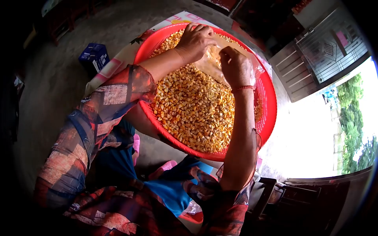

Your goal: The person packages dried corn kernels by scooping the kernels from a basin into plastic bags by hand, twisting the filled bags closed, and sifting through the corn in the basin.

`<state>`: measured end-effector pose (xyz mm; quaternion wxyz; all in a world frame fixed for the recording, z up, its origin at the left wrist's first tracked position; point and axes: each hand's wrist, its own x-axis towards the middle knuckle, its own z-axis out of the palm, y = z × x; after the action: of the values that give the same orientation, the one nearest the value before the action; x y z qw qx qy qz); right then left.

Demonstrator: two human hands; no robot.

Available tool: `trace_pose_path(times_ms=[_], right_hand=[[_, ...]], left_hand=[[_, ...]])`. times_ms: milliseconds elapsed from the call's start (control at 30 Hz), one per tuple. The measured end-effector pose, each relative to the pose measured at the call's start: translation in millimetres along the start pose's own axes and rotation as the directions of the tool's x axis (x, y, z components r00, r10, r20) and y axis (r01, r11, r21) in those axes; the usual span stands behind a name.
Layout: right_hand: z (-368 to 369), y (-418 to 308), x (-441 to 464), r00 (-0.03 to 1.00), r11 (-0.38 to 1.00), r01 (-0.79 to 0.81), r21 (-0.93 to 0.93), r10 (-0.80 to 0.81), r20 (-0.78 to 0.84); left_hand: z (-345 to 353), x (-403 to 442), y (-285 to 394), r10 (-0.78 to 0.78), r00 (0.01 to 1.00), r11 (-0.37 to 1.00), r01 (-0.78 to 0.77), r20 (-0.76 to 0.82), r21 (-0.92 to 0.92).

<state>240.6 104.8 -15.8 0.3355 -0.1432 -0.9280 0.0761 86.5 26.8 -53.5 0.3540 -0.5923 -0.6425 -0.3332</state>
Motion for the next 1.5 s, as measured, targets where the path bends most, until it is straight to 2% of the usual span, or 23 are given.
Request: trace_pose_path(times_ms=[67, 133, 300, 367, 400, 467, 500, 600, 667, 733, 767, 800, 867, 967, 1033, 1100, 1133, 1200, 1300, 1333, 1367, 1467, 1500], right_hand=[[6, -24, -1, 0.988, 0.983, 0.125, 0.132, -0.135, 0.074], [18, -42, -3, 0.938, 0.977, 0.167, 0.130, -0.198, 0.285], [71, -59, -27, 0.878, 0.884, 0.433, 0.178, -0.458, 0.140], [74, -69, -32, 0.899, 0.897, 0.385, 0.217, -0.418, 0.134], [75, -67, -29, 0.902, 0.902, 0.377, 0.209, -0.409, 0.137], [66, -71, -27, 0.829, 0.918, 0.224, 0.328, -0.356, 0.431], [67, -72, -29, 0.828, 0.916, 0.242, 0.319, -0.366, 0.425], [66, -74, -28, 0.819, 0.941, 0.212, 0.262, -0.318, 0.478], [58, -75, -28, 0.826, 0.944, 0.223, 0.242, -0.315, 0.468], [50, -77, -28, 0.848, 0.954, 0.205, 0.218, -0.285, 0.448], [52, -73, -26, 0.854, 0.955, 0.200, 0.218, -0.278, 0.440], [53, -68, -23, 0.849, 0.957, 0.222, 0.187, -0.284, 0.446], [55, -59, -18, 0.849, 0.958, 0.242, 0.156, -0.287, 0.444], [39, -51, -15, 0.923, 0.907, 0.261, 0.329, -0.335, 0.190], [39, -40, -9, 0.958, 0.830, 0.111, 0.546, -0.235, 0.162], [38, -30, -5, 0.991, 0.775, 0.002, 0.633, -0.087, 0.104], [37, -24, -2, 0.994, 0.782, -0.089, 0.616, 0.034, 0.101], [34, -11, 0, 0.975, 0.733, -0.175, 0.657, 0.220, 0.015], [34, 11, -1, 0.909, 0.765, -0.177, 0.619, 0.368, -0.194], [29, 21, -8, 0.882, 0.796, -0.307, 0.522, 0.444, -0.158], [31, 30, -10, 0.871, 0.788, -0.275, 0.550, 0.446, -0.204], [28, 42, -16, 0.824, 0.788, -0.364, 0.496, 0.521, -0.222], [31, 46, -17, 0.812, 0.691, -0.374, 0.619, 0.567, -0.142]], left_hand=[[4, -2, -8, -0.059, 0.998, 0.998, 0.059, -0.023, 0.018], [8, -3, -16, -0.149, 0.988, 0.987, 0.150, -0.032, 0.063], [1, -1, -25, -0.314, 0.941, 0.948, 0.303, 0.124, 0.100], [-22, 11, -12, -0.568, 0.600, 0.787, 0.596, 0.563, 0.159], [-3, 3, -20, -0.559, 0.603, 0.791, 0.593, 0.569, 0.150], [33, -16, -35, -0.429, 0.812, 0.700, 0.576, 0.396, -0.422], [32, -11, -34, -0.506, 0.727, 0.747, 0.639, 0.464, -0.186], [23, -9, -29, -0.362, 0.881, 0.864, 0.440, 0.305, -0.246], [27, -9, -31, -0.347, 0.917, 0.856, 0.395, 0.195, -0.334], [19, -2, -31, -0.283, 0.917, 0.748, 0.395, 0.281, -0.533], [9, 3, -31, -0.321, 0.744, 0.594, 0.640, 0.586, -0.488], [9, 2, -27, -0.312, 0.746, 0.601, 0.635, 0.588, -0.486], [7, 0, -21, -0.348, 0.895, 0.614, 0.443, 0.279, -0.654], [10, 2, -22, -0.386, 0.865, 0.598, 0.499, 0.320, -0.627], [33, -2, -38, -0.311, 0.858, 0.644, 0.507, 0.409, -0.573], [33, -6, -37, -0.221, 0.843, 0.518, 0.527, 0.490, -0.673], [24, -5, -30, -0.081, 0.896, 0.694, 0.365, 0.437, -0.621], [4, -1, -3, -0.259, 0.857, 0.635, 0.498, 0.445, -0.590], [1, -1, 0, -0.238, 0.863, 0.689, 0.474, 0.446, -0.549], [-2, -1, 3, -0.278, 0.839, 0.600, 0.532, 0.468, -0.598], [-5, 1, 6, -0.314, 0.811, 0.502, 0.583, 0.493, -0.639], [1, -1, 2, -0.309, 0.870, 0.512, 0.493, 0.385, -0.703], [-6, 1, 6, -0.317, 0.838, 0.451, 0.544, 0.443, -0.707]])
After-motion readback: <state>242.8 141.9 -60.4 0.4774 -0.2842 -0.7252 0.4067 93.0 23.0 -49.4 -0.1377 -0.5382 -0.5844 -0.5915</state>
